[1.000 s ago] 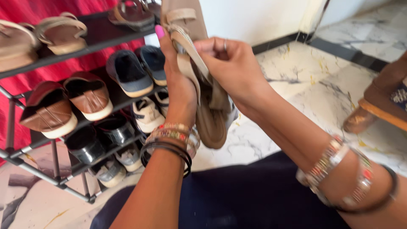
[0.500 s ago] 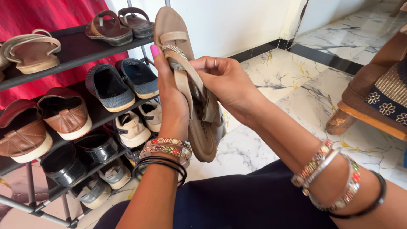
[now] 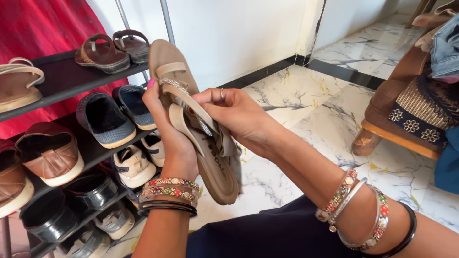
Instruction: The person sits on the floor and cleans a beige sandal using a cloth. They wipe the straps, sole, and insole thoroughly, turning the sandal over to clean all surfaces.
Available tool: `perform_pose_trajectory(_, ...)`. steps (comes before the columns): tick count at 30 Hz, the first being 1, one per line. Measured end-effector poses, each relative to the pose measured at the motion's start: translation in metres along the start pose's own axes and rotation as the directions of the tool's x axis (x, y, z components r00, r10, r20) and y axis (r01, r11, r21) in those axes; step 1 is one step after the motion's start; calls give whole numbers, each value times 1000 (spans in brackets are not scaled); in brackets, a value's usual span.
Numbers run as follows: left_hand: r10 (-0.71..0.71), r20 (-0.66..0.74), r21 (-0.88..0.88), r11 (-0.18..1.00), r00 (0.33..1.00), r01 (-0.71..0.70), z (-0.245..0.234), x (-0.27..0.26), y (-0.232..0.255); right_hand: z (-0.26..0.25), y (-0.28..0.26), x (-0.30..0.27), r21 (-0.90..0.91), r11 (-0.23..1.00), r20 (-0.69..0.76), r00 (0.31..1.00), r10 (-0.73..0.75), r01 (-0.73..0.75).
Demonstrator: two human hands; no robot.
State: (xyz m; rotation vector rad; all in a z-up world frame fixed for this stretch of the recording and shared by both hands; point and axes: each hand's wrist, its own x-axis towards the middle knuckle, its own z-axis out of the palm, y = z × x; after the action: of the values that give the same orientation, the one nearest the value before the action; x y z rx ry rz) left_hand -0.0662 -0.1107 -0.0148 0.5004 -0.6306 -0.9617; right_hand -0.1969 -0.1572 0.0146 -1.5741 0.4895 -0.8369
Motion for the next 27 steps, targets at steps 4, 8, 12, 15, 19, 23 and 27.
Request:
perform_pose_trajectory(4, -47, 38, 67, 997, 998, 44, 4, -2, -8, -4, 3, 6, -85, 994, -127, 989, -80, 69)
perform_pose_trajectory(8, -23, 35, 136, 991, 999, 18, 12, -3, -18, -10, 6, 18, -152, 986, -294, 949, -114, 71)
perform_pose_trajectory(12, 19, 72, 148, 989, 997, -30, 16, -1, -20, -15, 4, 14, -115, 991, -235, 967, -98, 73)
perform_pose_trajectory(15, 20, 20, 133, 991, 1000, -23, 15, 3, -15, -19, -1, 11, 56, 998, -28, 999, -30, 31)
perform_pose_trajectory(19, -20, 3, 167, 986, 1000, 19, 16, 4, -17, -24, 5, 15, -93, 994, -85, 995, -57, 49)
perform_pose_trajectory(23, 81, 58, 205, 975, 995, -92, 22, 5, -29, -28, 14, 30, -333, 943, -389, 909, -146, 9)
perform_pose_trajectory(27, 213, 83, 194, 955, 974, -225, 19, 9, -37, -28, 17, 29, -247, 969, -369, 924, -96, 2)
